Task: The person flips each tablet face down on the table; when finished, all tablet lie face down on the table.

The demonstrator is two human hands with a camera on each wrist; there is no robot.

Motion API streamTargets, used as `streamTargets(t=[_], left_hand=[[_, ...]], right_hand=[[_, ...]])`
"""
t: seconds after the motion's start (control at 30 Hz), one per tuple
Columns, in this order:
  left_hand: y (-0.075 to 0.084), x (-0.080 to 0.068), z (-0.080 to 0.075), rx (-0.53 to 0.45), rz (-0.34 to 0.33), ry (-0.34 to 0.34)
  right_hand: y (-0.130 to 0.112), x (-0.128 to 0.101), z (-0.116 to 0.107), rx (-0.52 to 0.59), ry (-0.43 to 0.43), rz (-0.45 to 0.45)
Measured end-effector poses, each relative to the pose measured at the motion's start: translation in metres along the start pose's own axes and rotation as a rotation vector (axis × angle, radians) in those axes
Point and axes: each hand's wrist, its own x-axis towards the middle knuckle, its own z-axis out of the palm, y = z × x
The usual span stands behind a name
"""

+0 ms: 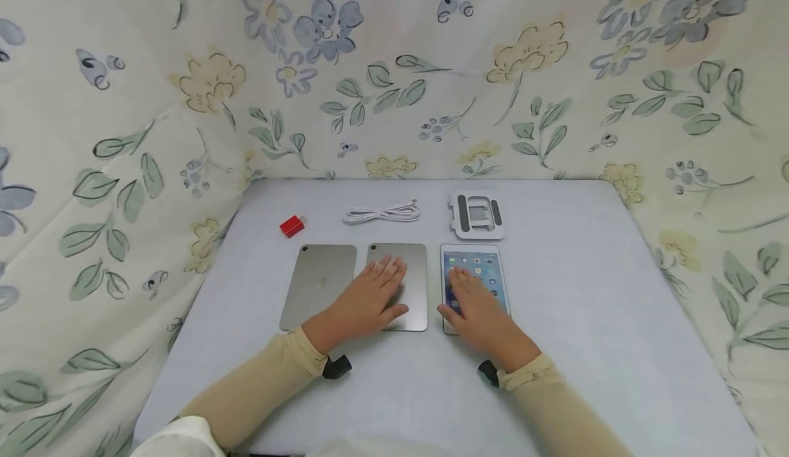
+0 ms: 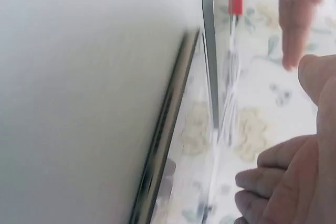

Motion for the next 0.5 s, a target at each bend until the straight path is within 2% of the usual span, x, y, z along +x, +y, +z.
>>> streamTargets(t=[0.1,0.23,0.37,0.5], left_hand=[[0.012,0.011,0.005,-0.01,0.058,-0.034],[0.025,0.026,0.01,-0.011,0.085,-0.085],[0.036,0.039,0.016,-0.022,0.116,-0.132],[0.046,0.05,0.022,-0.019,0.156,-0.164]], right_hand=[[0.023,-0.015,-0.009,-0.021,0.0,0.076],[0.044,-0.031,-0.017,-0.006,-0.028,0.183],[0.053,-0.04,-0.019,0.074,-0.067,0.251],[0.054,-0.043,-0.021,0.146,-0.069,0.292]])
